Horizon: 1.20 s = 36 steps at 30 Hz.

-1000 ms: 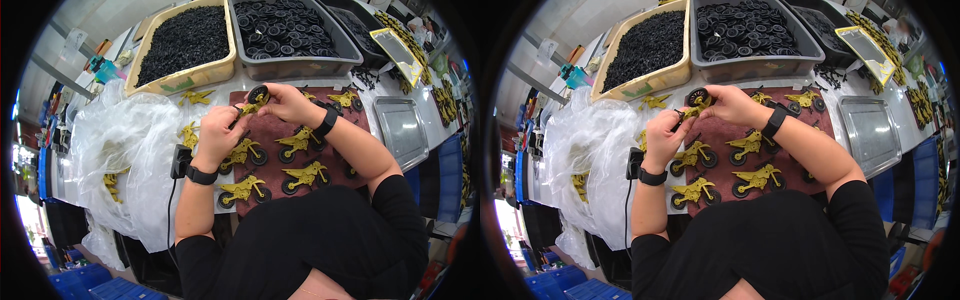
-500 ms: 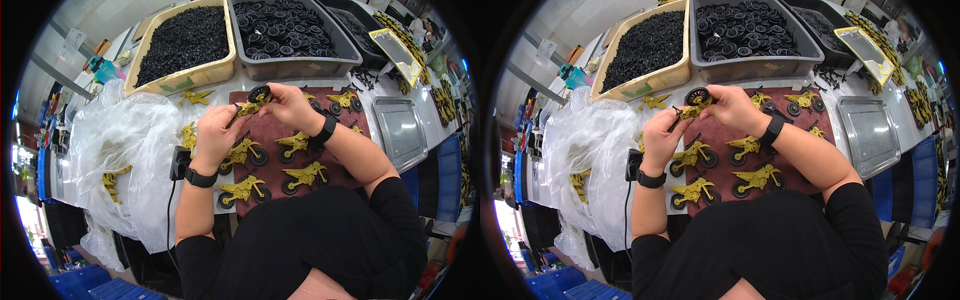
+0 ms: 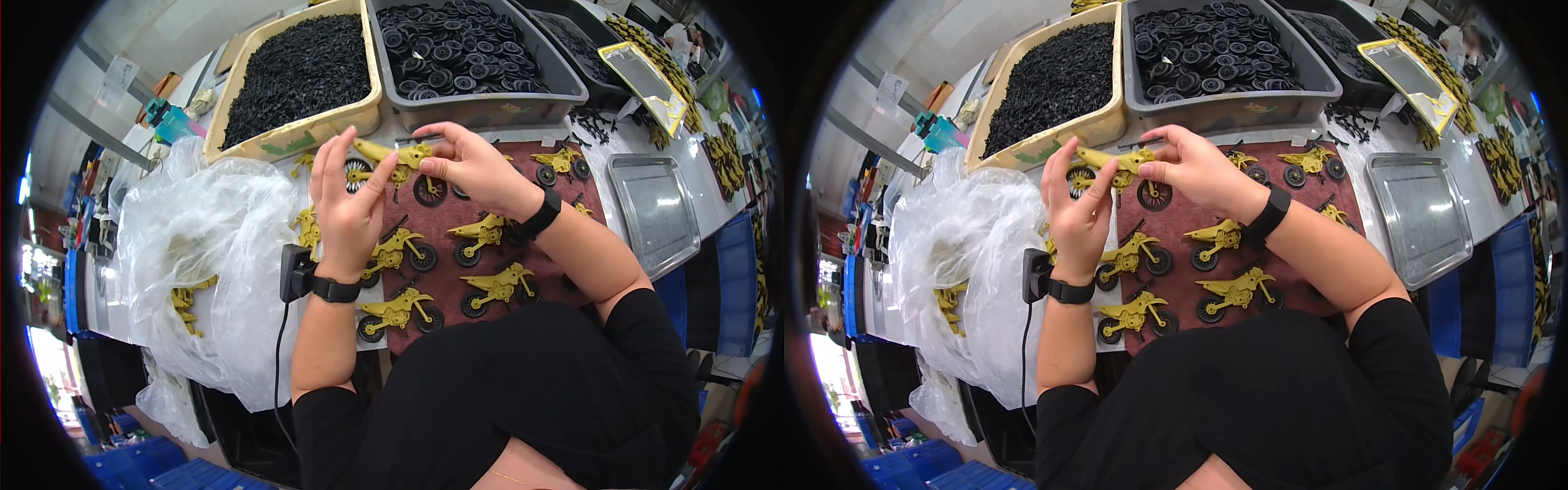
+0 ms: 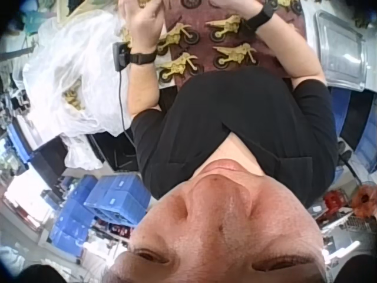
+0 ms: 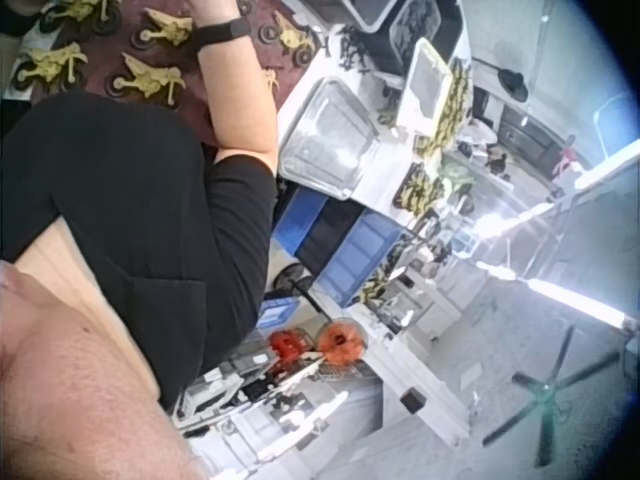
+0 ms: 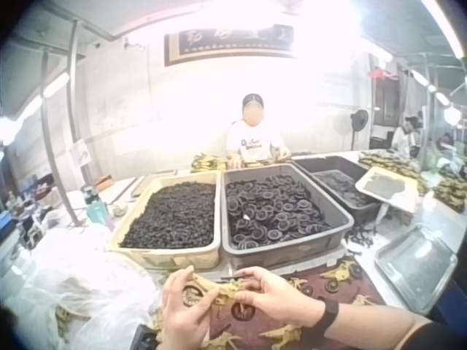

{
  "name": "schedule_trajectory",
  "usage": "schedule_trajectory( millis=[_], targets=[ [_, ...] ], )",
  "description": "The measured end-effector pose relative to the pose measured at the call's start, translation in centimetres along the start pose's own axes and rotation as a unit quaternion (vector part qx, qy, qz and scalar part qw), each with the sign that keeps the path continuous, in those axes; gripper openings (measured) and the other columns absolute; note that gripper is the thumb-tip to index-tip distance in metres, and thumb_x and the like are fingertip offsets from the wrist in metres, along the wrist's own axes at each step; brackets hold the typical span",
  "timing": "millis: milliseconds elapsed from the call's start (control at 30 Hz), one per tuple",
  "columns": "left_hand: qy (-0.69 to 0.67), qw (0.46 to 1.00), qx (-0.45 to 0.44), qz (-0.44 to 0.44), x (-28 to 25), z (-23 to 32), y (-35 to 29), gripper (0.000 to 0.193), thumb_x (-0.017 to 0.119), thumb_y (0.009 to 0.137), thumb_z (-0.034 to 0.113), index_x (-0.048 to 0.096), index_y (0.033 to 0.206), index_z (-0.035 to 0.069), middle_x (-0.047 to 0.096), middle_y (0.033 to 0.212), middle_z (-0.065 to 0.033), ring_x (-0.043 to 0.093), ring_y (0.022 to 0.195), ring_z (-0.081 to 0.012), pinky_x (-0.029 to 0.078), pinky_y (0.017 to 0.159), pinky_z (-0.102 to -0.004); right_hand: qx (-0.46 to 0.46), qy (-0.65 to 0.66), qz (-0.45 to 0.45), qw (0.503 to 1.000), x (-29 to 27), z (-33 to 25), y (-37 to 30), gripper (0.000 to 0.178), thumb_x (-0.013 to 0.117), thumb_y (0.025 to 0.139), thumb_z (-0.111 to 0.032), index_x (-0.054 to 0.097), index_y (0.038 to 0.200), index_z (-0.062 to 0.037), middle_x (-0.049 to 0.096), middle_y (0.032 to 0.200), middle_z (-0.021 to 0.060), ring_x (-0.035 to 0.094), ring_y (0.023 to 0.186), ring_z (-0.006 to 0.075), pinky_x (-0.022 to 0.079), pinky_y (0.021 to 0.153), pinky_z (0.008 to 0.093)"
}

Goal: Assemble plastic toy motorcycle parts by attaching wheels and frames.

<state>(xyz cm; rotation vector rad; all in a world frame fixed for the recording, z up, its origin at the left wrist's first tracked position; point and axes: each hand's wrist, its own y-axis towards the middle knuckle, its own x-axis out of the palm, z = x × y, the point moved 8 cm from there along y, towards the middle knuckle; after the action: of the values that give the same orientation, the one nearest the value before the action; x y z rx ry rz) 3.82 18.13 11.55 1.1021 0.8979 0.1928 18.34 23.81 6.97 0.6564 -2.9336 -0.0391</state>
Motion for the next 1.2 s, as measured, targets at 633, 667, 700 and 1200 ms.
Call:
schedule_trajectory(
  millis=[633,667,700,1200],
  targets=[
    [-0.483,0.81,-0.328,-0.049,3.1,-4.1,-3.0,0.025,0.062,0.089,0.01,0.06,0.11,-0.003,0.066,0.102,-0.0086,0.06,0.093,-0.0125,0.048,0.083,-0.0243,-0.073,-0.083,0.014,0.994,0.5,0.1,0.3,0.021,0.062,0.085,0.0,0.058,0.106,0.0009,0.064,0.088,0.0044,0.058,0.079,0.0076,0.049,0.068,0.023],
    [-0.491,0.8,-0.341,-0.048,3.2,-4.4,-3.1,0.025,0.061,0.089,0.011,0.06,0.11,-0.003,0.065,0.102,-0.008,0.06,0.092,-0.012,0.048,0.082,-0.0243,-0.073,-0.081,0.011,0.994,0.7,0.1,0.4,0.021,0.062,0.085,0.0,0.058,0.106,0.0009,0.064,0.088,0.0044,0.058,0.079,0.0076,0.049,0.068,0.023],
    [-0.499,0.79,-0.354,-0.046,3.3,-4.6,-3.2,0.024,0.061,0.09,0.012,0.06,0.109,-0.003,0.065,0.101,-0.0074,0.06,0.091,-0.0116,0.048,0.081,-0.0242,-0.078,-0.113,0.023,0.99,0.6,-0.1,0.5,0.02,0.063,0.085,-0.002,0.058,0.104,0.0019,0.065,0.085,0.0038,0.058,0.076,0.0069,0.048,0.065,0.0232],
    [0.182,0.793,-0.425,-0.397,-2.4,-10.8,-9.2,0.04,0.075,0.072,0.028,0.062,0.093,-0.003,0.06,0.109,-0.02,0.061,0.087,-0.0377,0.049,0.074,-0.0438,0.007,-0.451,0.04,0.892,-1.0,4.4,3.3,0.039,0.062,0.088,-0.021,0.046,0.106,0.0095,0.062,0.084,0.0263,0.062,0.084,0.0388,0.049,0.074,0.0412]
  ],
)
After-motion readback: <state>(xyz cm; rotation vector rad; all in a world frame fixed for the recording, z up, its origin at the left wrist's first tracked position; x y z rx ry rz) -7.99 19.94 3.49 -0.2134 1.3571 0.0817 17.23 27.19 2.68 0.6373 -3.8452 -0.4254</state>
